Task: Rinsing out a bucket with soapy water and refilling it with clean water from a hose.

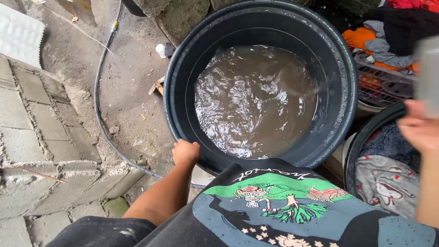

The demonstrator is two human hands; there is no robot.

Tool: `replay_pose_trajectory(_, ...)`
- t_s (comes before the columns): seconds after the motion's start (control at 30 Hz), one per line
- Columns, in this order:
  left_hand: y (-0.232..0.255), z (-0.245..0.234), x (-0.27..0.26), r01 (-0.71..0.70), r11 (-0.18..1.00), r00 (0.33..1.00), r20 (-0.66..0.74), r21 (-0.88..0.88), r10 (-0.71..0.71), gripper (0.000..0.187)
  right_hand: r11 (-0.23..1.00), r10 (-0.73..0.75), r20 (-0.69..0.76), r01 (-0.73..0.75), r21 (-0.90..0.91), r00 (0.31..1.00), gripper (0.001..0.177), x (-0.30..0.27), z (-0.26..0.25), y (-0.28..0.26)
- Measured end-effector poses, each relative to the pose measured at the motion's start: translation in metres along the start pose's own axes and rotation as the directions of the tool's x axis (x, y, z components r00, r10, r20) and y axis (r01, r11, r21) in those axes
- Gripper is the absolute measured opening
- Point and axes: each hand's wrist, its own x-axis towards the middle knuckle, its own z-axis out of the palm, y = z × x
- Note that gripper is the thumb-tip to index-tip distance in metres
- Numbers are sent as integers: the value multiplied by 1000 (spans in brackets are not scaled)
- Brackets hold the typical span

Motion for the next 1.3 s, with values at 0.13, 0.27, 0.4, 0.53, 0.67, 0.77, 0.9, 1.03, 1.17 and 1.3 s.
replay_pose_trajectory(0.13, -3, 2, 4, 23, 1000, 1000, 15, -4, -23, 61, 850, -105, -343, -95, -518, 933, 55, -43, 272, 166)
replay_pose_trajectory(0.27, -15, 13, 14, -25, 1000, 1000, 4, -16, 25, 62, -19, -269, 59, 56, -998, 961, 87, -9, 277, 256)
replay_pose_trajectory(0.4, -15, 5, 8, -61, 998, 997, 49, 13, 60, 68, -796, -39, 379, 200, -571, 924, 101, -6, 245, 304)
replay_pose_trajectory(0.53, -20, 8, 20, -83, 995, 991, 109, 62, 76, 81, -837, -31, 24, -13, -547, 999, 113, -6, 200, 335)
replay_pose_trajectory(0.67, -19, 9, 11, -117, 989, 989, 100, 90, 108, 82, -395, -18, -457, -426, -814, 889, 67, -5, 153, 342)
replay_pose_trajectory(0.77, -16, 7, 6, -90, 992, 995, 57, 91, 85, 74, 126, 251, -662, -702, -701, 706, 47, -11, 131, 335)
replay_pose_trajectory(0.9, -10, 10, 7, -52, 998, 999, -5, 46, 52, 59, 465, 566, -458, -724, -509, 685, 36, -24, 98, 329)
replay_pose_trajectory(1.03, -9, 7, -4, -59, 998, 996, -61, -6, 58, 55, 671, 512, -327, -608, -424, 794, 49, -64, 180, 304)
replay_pose_trajectory(1.17, -2, 20, -9, -49, 999, 993, -107, -19, 47, 63, 852, 286, -192, -341, -397, 939, 63, -93, 216, 247)
replay_pose_trajectory(1.3, 5, 32, -5, 3, 1000, 990, -139, -6, -3, 88, 953, -17, -295, -74, -295, 955, 73, -122, 175, 173)
